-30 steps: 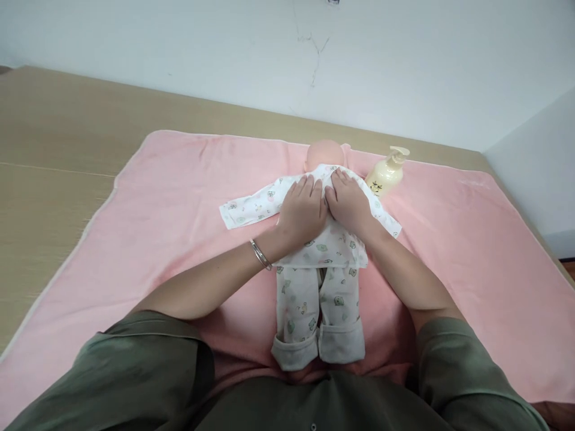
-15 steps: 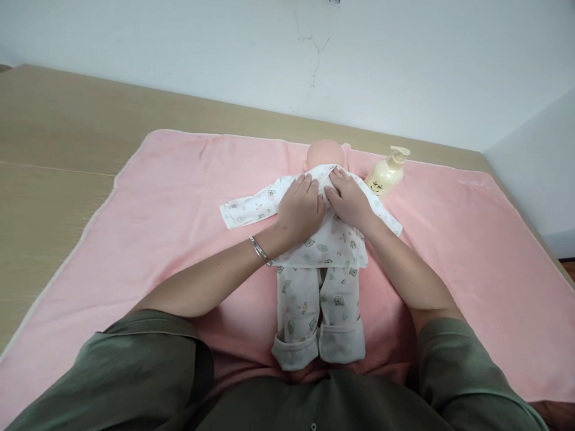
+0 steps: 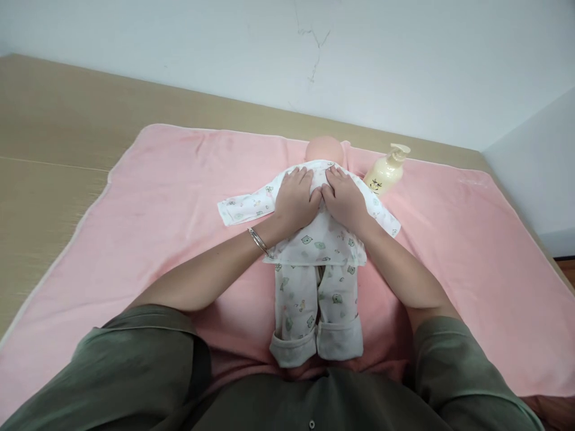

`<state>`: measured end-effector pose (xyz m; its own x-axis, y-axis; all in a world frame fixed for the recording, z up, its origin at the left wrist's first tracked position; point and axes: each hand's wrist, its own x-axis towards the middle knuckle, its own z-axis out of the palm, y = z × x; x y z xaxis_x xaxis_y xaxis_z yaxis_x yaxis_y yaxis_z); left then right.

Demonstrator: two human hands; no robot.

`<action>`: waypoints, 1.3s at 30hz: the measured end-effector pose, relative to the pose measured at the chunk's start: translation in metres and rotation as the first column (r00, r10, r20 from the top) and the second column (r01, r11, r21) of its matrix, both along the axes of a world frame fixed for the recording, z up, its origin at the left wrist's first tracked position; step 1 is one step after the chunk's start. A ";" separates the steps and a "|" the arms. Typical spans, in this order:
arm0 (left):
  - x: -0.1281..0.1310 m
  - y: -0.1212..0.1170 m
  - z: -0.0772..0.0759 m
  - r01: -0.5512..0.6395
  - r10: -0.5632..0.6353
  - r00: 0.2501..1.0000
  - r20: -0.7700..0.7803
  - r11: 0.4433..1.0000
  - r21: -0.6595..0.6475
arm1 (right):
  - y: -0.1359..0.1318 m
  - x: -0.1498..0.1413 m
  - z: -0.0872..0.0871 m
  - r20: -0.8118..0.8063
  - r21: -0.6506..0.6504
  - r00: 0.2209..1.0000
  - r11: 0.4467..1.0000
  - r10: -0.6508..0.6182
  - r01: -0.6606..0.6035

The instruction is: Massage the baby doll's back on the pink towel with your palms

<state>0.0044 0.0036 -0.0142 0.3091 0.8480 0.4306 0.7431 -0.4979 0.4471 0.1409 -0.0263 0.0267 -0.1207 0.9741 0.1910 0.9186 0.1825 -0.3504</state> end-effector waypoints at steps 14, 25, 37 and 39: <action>0.001 -0.014 0.014 0.072 -0.062 0.990 -0.123 0.995 0.072 | -0.010 -0.003 0.000 0.149 0.004 0.989 1.000 0.018 -0.018; 0.005 -0.026 0.014 0.053 -0.040 0.984 -0.172 0.996 0.072 | -0.014 0.000 0.002 0.155 -0.002 0.988 1.000 0.020 -0.019; -0.001 -0.011 0.018 0.052 -0.053 0.979 -0.198 0.999 -0.009 | -0.032 -0.010 0.008 0.217 -0.038 0.975 0.998 0.052 -0.045; 0.002 -0.019 0.018 0.048 -0.040 0.977 -0.209 0.998 0.033 | -0.020 -0.004 0.009 0.187 -0.074 0.982 0.997 0.035 -0.022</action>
<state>0.0062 -0.0150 0.0037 0.4316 0.8159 0.3847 0.7949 -0.5456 0.2654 0.1369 -0.0464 0.0355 -0.1758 0.9801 0.0924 0.9641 0.1903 -0.1850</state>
